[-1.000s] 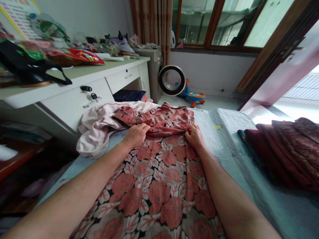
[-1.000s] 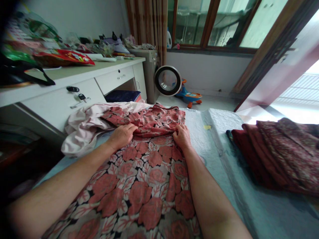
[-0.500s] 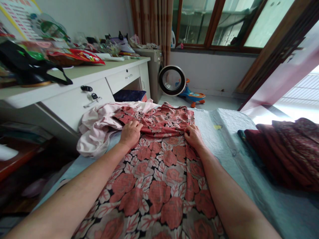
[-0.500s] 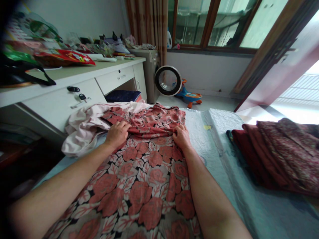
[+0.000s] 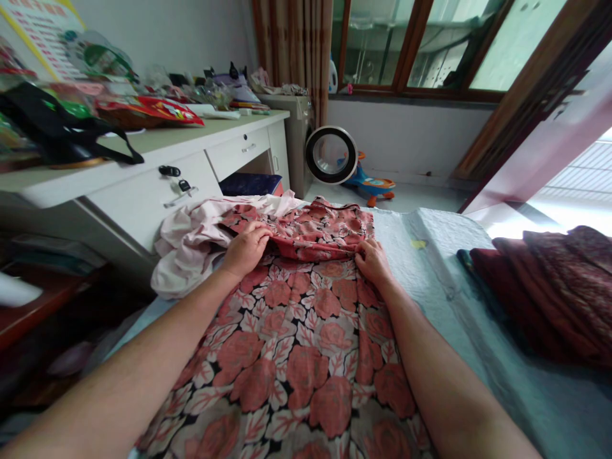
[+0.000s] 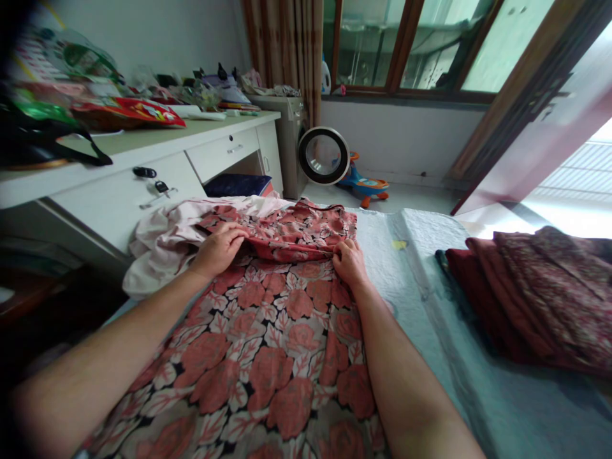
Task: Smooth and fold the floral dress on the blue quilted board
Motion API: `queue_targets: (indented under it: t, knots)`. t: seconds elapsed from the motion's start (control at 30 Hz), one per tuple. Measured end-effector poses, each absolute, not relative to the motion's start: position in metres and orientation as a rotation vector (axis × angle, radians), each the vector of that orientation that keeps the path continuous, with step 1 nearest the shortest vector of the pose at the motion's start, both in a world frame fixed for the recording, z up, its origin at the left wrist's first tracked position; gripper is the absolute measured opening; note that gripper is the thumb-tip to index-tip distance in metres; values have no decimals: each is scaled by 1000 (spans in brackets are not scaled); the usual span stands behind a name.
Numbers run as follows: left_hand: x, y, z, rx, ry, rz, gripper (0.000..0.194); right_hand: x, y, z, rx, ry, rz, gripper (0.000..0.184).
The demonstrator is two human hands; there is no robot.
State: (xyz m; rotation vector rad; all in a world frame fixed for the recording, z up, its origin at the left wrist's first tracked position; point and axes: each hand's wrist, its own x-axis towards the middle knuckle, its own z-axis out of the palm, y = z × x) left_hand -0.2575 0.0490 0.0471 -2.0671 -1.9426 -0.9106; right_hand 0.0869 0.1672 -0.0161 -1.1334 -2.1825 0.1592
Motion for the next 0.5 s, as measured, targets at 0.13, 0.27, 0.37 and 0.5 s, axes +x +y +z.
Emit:
queue_targets:
  t: [0.13,0.27,0.37,0.5]
  knots:
    - [-261,51,34,-1964,-2011,-1080,38,88,168,-17,-1132,-2182,165,8]
    - [-264,53,22,-1820,-2243,-1194,50,88,168,-18,-1151,-2179,169,8]
    - [-267,55,16,-1750,-2386,-1277,48,88,168,-18,-1158,-2177,164,8]
    - [-272,58,12,-1682,-2464,-1345,51,89,168,-17,-1166,-2187,176,8]
